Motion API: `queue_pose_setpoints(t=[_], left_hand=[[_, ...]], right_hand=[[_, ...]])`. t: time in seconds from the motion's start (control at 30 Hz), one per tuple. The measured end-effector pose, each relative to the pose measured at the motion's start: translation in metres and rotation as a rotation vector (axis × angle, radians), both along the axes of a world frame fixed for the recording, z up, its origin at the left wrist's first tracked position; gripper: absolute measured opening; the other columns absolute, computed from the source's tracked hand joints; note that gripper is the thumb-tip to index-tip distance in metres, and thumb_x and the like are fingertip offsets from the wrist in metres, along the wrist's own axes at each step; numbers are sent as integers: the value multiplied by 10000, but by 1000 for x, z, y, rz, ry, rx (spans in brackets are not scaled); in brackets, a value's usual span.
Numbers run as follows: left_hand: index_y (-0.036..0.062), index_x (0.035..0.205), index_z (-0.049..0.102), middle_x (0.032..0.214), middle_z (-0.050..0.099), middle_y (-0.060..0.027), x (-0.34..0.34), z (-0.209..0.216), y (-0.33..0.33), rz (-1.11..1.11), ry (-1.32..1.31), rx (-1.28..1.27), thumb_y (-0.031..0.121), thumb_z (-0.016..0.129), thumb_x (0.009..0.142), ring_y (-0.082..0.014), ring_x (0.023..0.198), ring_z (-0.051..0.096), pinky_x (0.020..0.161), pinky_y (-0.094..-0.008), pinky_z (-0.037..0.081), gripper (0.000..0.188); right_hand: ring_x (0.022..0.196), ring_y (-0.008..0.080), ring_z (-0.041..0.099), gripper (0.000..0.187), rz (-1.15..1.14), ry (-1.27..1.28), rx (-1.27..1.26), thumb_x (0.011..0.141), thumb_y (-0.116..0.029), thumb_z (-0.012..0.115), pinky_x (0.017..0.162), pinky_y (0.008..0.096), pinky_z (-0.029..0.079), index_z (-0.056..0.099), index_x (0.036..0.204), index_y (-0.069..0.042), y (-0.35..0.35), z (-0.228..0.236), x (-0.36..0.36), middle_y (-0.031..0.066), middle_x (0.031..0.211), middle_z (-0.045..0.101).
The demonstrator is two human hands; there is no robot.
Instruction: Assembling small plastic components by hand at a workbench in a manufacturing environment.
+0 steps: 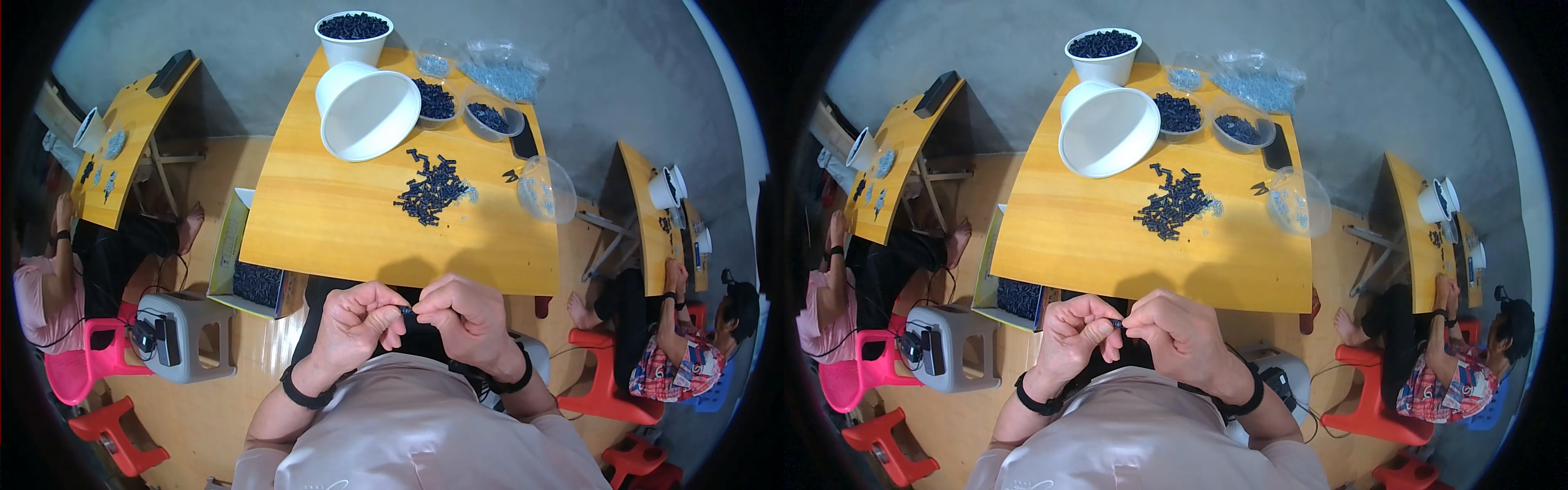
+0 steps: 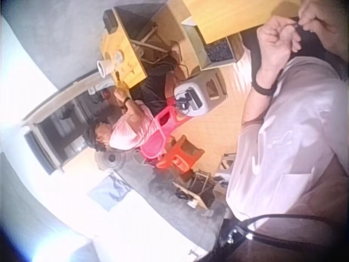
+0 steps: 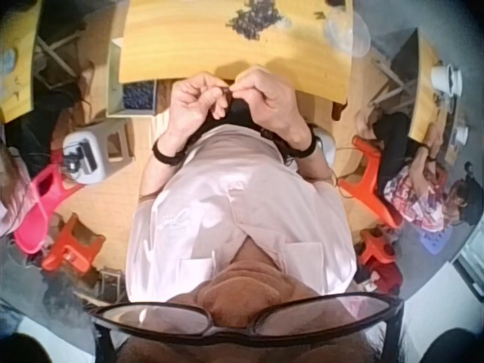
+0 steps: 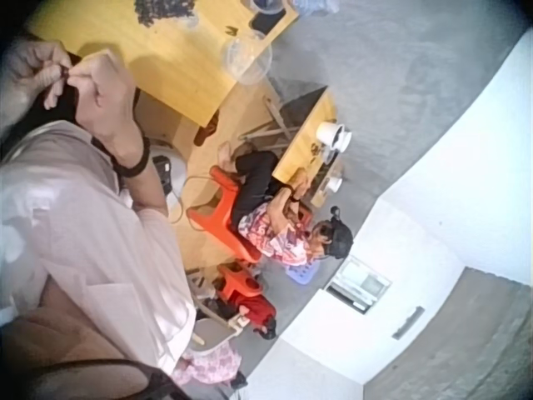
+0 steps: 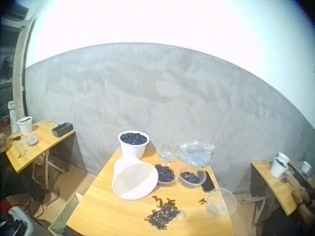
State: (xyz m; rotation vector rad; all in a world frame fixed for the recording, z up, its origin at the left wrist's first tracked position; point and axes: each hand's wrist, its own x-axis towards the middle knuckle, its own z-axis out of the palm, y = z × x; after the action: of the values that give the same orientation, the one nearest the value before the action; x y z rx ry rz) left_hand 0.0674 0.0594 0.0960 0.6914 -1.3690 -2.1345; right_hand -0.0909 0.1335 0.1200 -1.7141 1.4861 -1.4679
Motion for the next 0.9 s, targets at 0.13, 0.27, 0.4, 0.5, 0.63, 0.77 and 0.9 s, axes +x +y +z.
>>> queue_pose_setpoints(t=[0.13,0.27,0.4,0.5,0.63,0.77,0.9], left_hand=[[-22,891,578,648,606,-78,0,0,0,-6,13,37,-7,515,869,-105,522,570,477,-206,475,68],[-23,875,580,647,606,-72,0,3,-2,-12,-21,-23,-11,521,865,-97,520,566,477,-204,473,62],[-24,832,585,635,603,-59,-2,7,-2,-30,-85,-123,-22,527,856,-82,518,560,473,-194,464,63],[-23,811,586,625,602,-57,0,10,1,-47,-93,-156,-30,529,850,-77,514,559,470,-187,460,69],[-24,800,584,615,601,-60,2,15,1,-32,-124,-148,-35,545,837,-80,503,556,466,-187,459,55],[-30,807,595,637,612,-82,1,7,2,57,148,107,4,574,840,-98,509,566,465,-210,469,52],[-11,827,587,732,635,-114,-10,-10,0,177,320,353,143,647,814,-140,479,568,420,-219,458,167]], right_hand=[[627,211,595,102,6,-28,25,731,55,605,542,272,460,591,791,-26,1,-2,0,89,716,596],[627,206,595,94,15,-34,35,734,49,609,543,272,459,587,784,-28,1,-3,0,86,715,597],[625,201,593,90,65,-39,76,737,48,607,542,268,457,584,776,-30,0,-5,-3,85,716,598],[621,197,590,89,72,-63,61,740,54,598,542,268,457,584,775,-27,2,-5,1,85,721,600],[619,182,585,89,44,-141,68,742,67,586,545,259,456,583,776,-16,4,-8,7,89,725,601],[619,145,574,125,21,-278,-4,731,91,602,545,238,446,579,786,-19,1,-6,11,77,734,595],[623,128,569,124,-45,-267,-26,733,69,640,547,234,446,571,786,-19,-7,-23,19,72,742,590]])
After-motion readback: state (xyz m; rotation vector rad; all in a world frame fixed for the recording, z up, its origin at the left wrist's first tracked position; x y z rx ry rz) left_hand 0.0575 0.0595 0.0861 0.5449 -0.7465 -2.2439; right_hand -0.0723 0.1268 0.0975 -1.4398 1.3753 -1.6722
